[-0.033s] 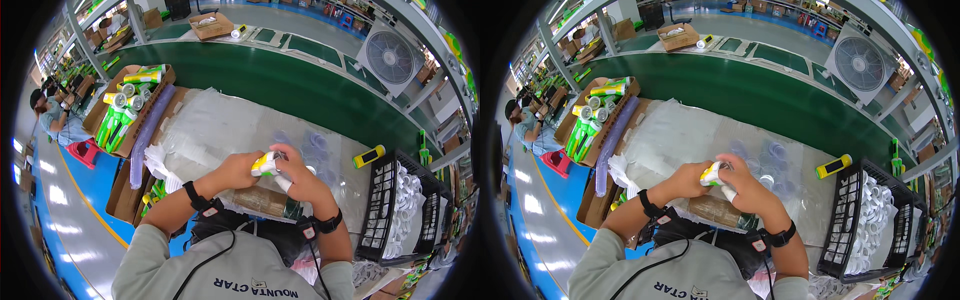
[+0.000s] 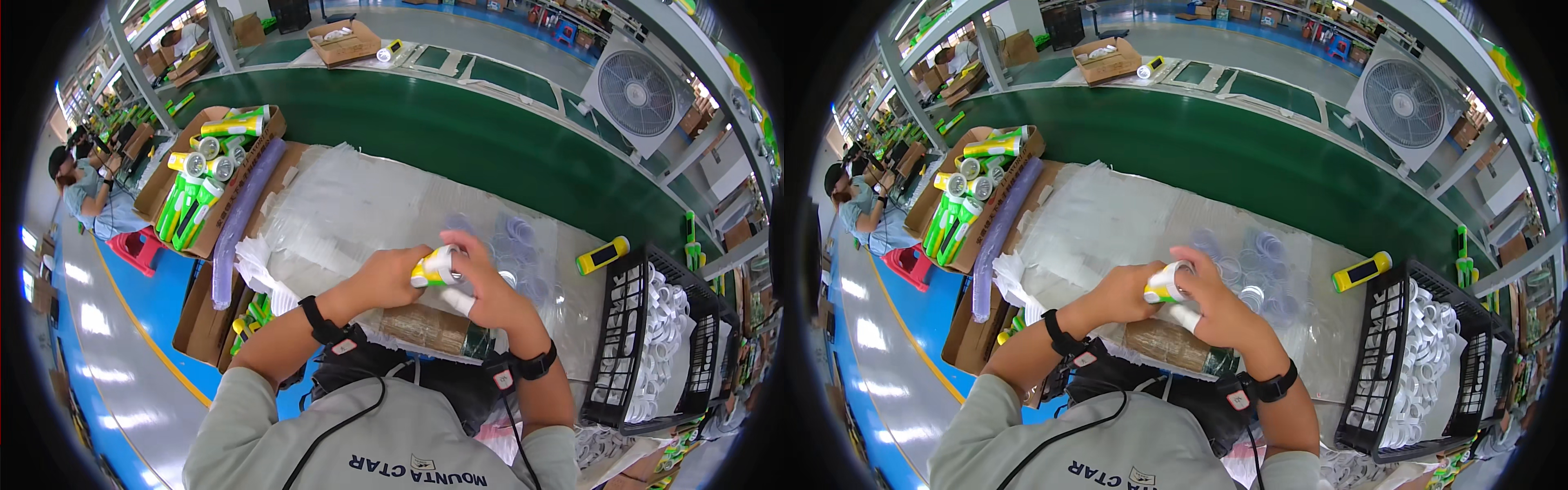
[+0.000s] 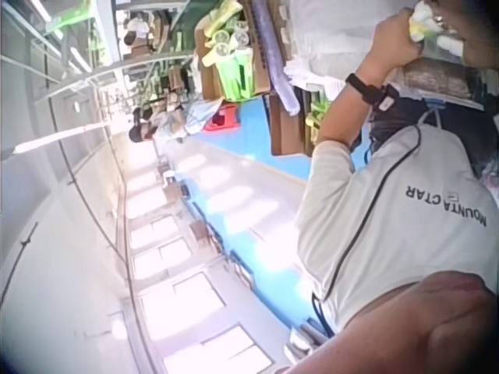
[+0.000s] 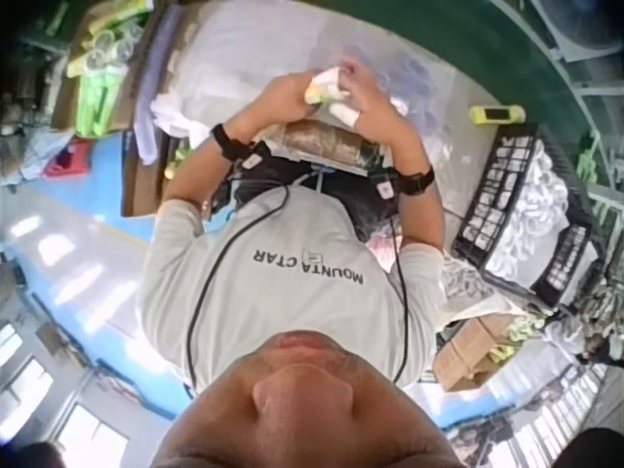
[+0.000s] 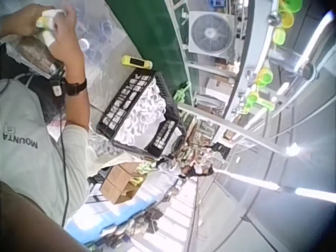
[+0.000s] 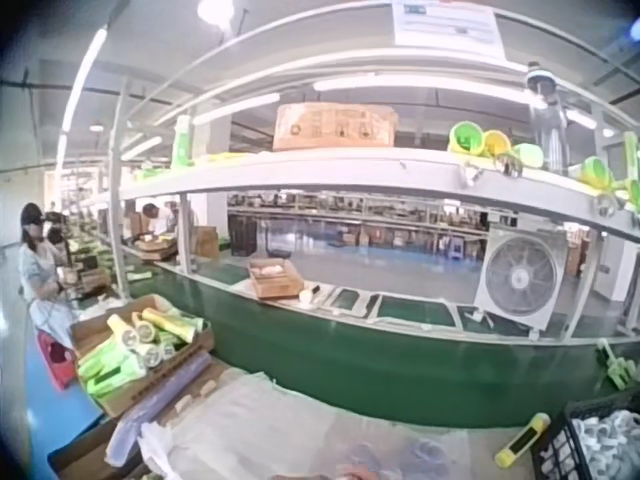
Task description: The person is assembling plastic components onto the heads of yellow and green flashlights on a factory assembly line.
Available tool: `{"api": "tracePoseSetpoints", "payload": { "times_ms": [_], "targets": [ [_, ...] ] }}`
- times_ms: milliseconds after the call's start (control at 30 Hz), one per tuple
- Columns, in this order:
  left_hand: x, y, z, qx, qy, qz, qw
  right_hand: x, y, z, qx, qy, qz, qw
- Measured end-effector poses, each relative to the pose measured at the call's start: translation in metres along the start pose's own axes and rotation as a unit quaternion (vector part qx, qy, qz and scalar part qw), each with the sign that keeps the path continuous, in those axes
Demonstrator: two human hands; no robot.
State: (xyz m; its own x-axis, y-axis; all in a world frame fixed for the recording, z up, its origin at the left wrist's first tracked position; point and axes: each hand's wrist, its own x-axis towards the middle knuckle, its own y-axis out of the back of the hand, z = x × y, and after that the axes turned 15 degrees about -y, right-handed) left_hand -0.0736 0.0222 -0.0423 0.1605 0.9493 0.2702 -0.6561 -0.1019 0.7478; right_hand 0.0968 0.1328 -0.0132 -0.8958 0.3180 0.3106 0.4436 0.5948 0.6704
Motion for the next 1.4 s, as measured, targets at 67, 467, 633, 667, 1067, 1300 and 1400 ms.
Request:
{"api": "tracePoseSetpoints", "payload": {
  "times_ms": [67, 467, 633, 667, 1067, 1300, 1400],
  "targets": [
    [0.001, 0.002, -0.001, 0.022, 0.016, 0.010, 1.000, 0.004, -0.004, -0.010, 0.088, -0.179, -0.001, 0.980],
    [-0.008, 0.020, -0.020, -0.188, 0.064, 0.060, 0.978, 0.011, -0.006, -0.004, 0.116, -0.158, 0.066, 0.978],
    [-0.009, 0.014, -0.014, -0.189, -0.037, 0.141, 0.971, 0.008, -0.013, -0.018, -0.055, -0.102, 0.109, 0.987],
    [-0.010, 0.011, -0.014, -0.191, -0.038, 0.140, 0.971, 0.008, -0.014, -0.021, -0.062, -0.104, 0.111, 0.986],
    [-0.021, -0.016, -0.023, -0.333, -0.221, 0.224, 0.889, -0.020, -0.014, -0.034, -0.011, -0.124, 0.119, 0.985],
    [-0.019, -0.004, -0.001, -0.344, -0.210, 0.248, 0.881, -0.071, -0.014, -0.018, 0.112, -0.210, 0.231, 0.943],
    [-0.019, -0.005, 0.008, -0.390, -0.176, 0.273, 0.862, -0.103, -0.009, -0.006, 0.095, -0.305, 0.285, 0.904]
  ]
}}
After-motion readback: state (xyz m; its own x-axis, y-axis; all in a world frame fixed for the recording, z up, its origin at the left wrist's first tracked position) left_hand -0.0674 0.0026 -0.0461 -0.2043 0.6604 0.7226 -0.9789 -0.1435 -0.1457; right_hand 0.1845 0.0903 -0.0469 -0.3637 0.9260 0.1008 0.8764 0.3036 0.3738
